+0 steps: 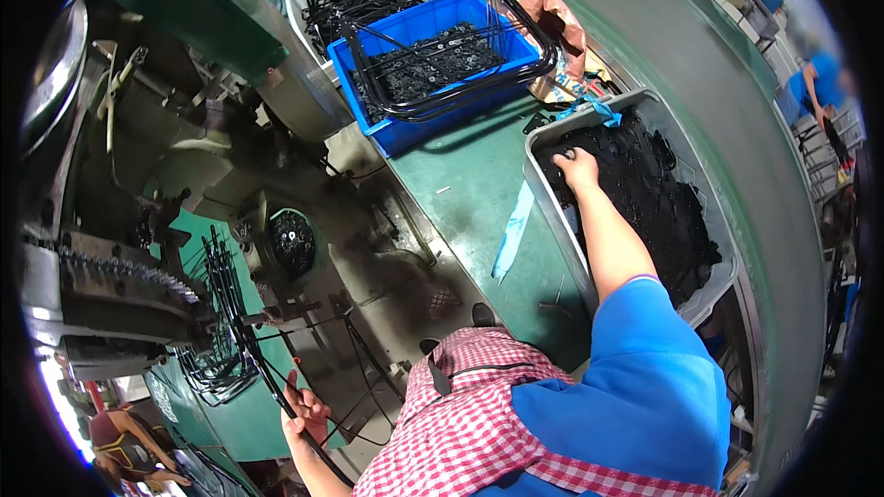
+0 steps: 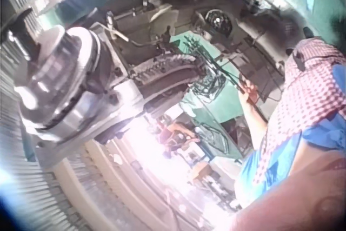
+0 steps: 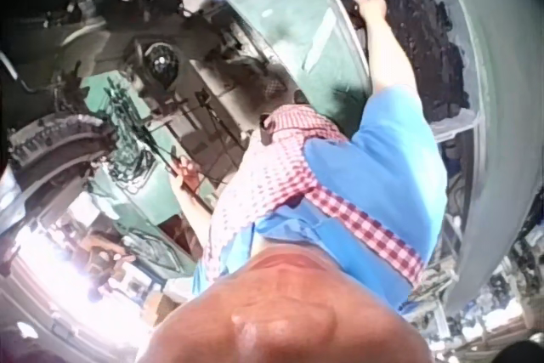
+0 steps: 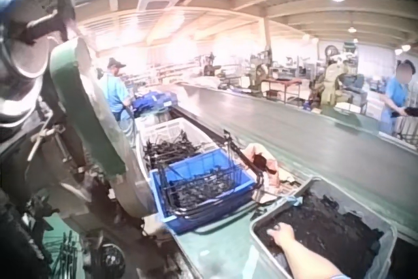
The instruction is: The person assembles black metal bicycle baskets by inserting small black plastic components into the basket frame using a press machine. They repeatedly pick up a basket frame, place it under the press, add a plastic piece, and then remove the assembled unit to place it on a nearby table.
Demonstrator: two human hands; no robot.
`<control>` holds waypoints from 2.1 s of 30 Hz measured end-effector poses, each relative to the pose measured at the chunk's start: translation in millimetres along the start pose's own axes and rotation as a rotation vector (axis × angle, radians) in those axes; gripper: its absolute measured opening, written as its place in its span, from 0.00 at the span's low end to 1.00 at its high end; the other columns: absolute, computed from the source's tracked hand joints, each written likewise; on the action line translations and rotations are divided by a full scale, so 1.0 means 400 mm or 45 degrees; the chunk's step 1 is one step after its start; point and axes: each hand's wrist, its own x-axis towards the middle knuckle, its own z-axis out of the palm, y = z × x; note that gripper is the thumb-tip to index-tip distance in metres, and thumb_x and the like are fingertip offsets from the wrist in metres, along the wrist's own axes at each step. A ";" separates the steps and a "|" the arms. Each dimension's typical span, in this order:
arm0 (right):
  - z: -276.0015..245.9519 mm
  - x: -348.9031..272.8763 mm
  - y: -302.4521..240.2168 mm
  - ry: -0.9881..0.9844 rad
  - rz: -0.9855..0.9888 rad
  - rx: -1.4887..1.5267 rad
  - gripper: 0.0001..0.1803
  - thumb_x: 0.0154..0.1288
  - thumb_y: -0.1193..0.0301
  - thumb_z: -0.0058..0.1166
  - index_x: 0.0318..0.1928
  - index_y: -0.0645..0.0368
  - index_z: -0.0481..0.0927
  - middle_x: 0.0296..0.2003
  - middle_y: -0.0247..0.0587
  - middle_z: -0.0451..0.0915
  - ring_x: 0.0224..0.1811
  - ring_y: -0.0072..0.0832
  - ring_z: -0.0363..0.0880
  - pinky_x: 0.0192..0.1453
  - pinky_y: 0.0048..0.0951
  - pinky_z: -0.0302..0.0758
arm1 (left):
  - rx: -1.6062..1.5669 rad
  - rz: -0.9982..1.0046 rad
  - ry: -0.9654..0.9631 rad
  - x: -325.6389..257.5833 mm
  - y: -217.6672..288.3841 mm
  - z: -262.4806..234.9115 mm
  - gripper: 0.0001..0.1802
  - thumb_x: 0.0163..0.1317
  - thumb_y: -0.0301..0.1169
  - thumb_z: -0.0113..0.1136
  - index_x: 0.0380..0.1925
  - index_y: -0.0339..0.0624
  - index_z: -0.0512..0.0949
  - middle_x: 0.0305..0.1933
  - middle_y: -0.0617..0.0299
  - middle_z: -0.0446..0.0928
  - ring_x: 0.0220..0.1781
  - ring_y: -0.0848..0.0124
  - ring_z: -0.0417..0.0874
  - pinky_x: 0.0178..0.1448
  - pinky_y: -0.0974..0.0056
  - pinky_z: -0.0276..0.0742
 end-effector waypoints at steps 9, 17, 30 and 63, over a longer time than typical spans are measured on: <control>-0.113 -0.356 -0.325 -0.232 -0.086 0.991 0.10 0.70 0.65 0.50 0.34 0.56 0.78 0.23 0.25 0.71 0.20 0.13 0.66 0.24 0.16 0.60 | 0.016 0.029 -0.069 -0.004 -0.020 -0.050 0.58 0.31 0.40 0.70 0.69 0.54 0.55 0.33 0.68 0.62 0.29 0.76 0.63 0.33 0.69 0.63; 0.186 -0.837 -0.672 -1.566 0.112 1.614 0.20 0.59 0.79 0.56 0.53 0.61 0.72 0.41 0.38 0.79 0.37 0.26 0.79 0.45 0.30 0.78 | 0.013 -0.073 -0.266 0.015 0.032 -0.059 0.60 0.31 0.41 0.72 0.68 0.40 0.53 0.33 0.69 0.62 0.31 0.76 0.63 0.40 0.69 0.62; 0.343 -1.013 -0.925 -1.247 -0.370 1.231 0.05 0.63 0.74 0.57 0.33 0.63 0.79 0.28 0.35 0.79 0.23 0.21 0.76 0.25 0.25 0.76 | 0.024 -0.117 -0.544 0.038 0.062 -0.166 0.55 0.38 0.38 0.71 0.67 0.37 0.54 0.33 0.70 0.63 0.32 0.79 0.65 0.37 0.73 0.65; 0.423 -0.989 -0.897 -0.581 -0.985 0.687 0.13 0.68 0.68 0.49 0.29 0.66 0.70 0.17 0.49 0.67 0.18 0.40 0.64 0.26 0.35 0.64 | 0.310 -0.021 -0.494 0.019 0.114 -0.144 0.46 0.45 0.35 0.60 0.67 0.37 0.56 0.31 0.72 0.62 0.27 0.81 0.63 0.33 0.74 0.63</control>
